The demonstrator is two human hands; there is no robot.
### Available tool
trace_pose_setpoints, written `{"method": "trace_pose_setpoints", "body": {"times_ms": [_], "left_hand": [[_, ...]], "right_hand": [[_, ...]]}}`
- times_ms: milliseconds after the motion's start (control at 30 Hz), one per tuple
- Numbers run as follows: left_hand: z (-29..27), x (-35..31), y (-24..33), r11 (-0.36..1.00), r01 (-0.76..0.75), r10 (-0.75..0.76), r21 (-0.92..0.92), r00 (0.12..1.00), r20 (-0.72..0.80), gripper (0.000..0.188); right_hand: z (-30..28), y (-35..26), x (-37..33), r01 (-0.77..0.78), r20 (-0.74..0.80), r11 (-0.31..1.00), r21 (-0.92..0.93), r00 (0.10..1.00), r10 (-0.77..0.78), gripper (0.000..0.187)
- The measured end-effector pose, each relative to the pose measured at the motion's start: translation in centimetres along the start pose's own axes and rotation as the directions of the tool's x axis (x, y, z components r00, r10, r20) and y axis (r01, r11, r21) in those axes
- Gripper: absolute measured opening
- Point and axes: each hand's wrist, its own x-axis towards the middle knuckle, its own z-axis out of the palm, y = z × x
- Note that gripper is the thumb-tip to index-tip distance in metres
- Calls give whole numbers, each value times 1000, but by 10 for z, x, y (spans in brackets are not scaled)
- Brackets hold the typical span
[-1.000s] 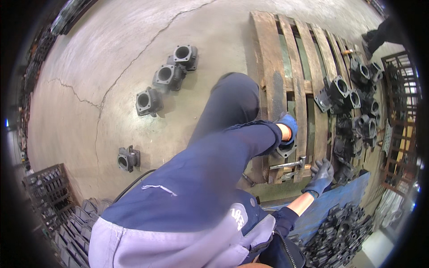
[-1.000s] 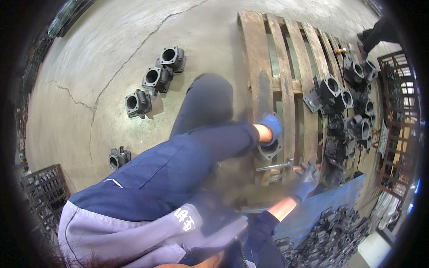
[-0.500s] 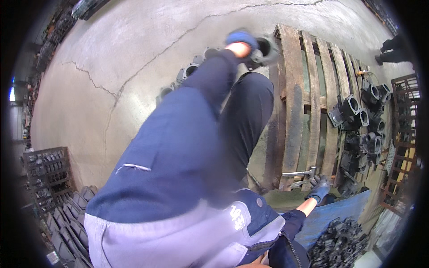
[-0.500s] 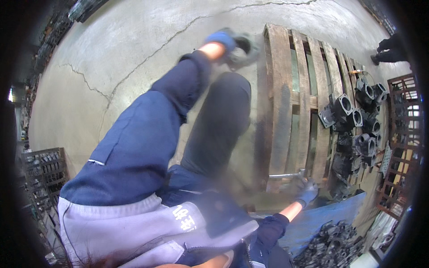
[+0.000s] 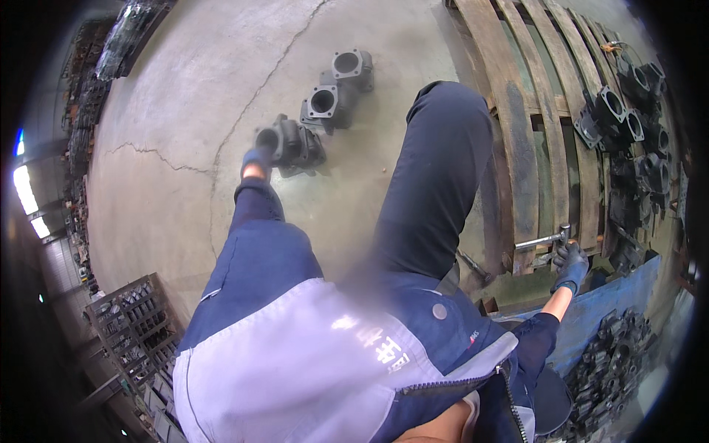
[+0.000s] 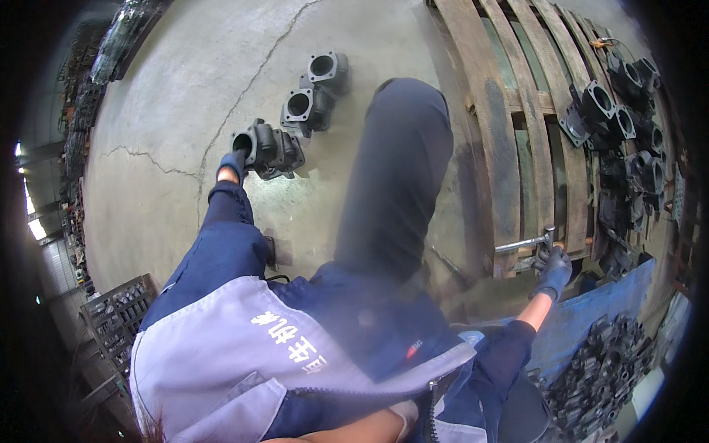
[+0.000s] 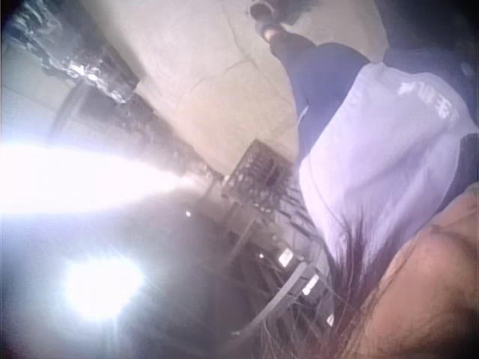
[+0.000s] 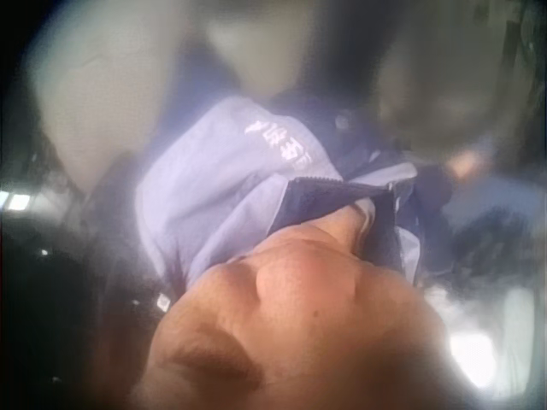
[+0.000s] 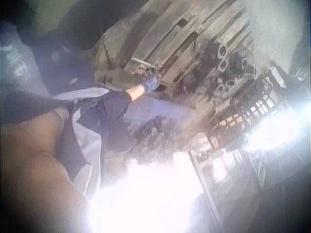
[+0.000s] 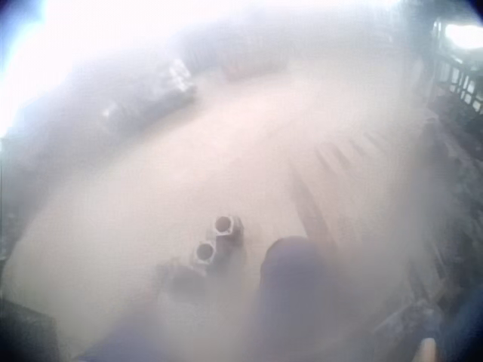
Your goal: The person sits on the floor and repeatedly strikes a metal part with a hammer, rotating it to hit different sides. They place the part on a wooden pallet and continue striking it multiple times.
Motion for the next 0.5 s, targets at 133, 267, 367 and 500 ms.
{"method": "trace_pose_setpoints", "body": {"times_ms": [133, 267, 367, 500], "left_hand": [[19, 1, -26, 748, 242, -250, -618, 965, 76, 38], [-10, 46, -39, 991, -40, 45, -131, 998, 37, 59], [-59, 79, -15, 982, 5, 23, 187, 989, -146, 81], [-110, 72, 155, 933, -15, 215, 359, 824, -524, 96]], "right_hand": [[20, -4, -18, 134, -19, 980, -144, 990, -139, 27], [15, -37, -37, 213, 52, 976, 47, 975, -215, 28], [-59, -109, -44, 391, -75, 920, 43, 919, -387, 34], [-198, -181, -82, 541, -295, 813, 215, 829, -475, 35]]}}
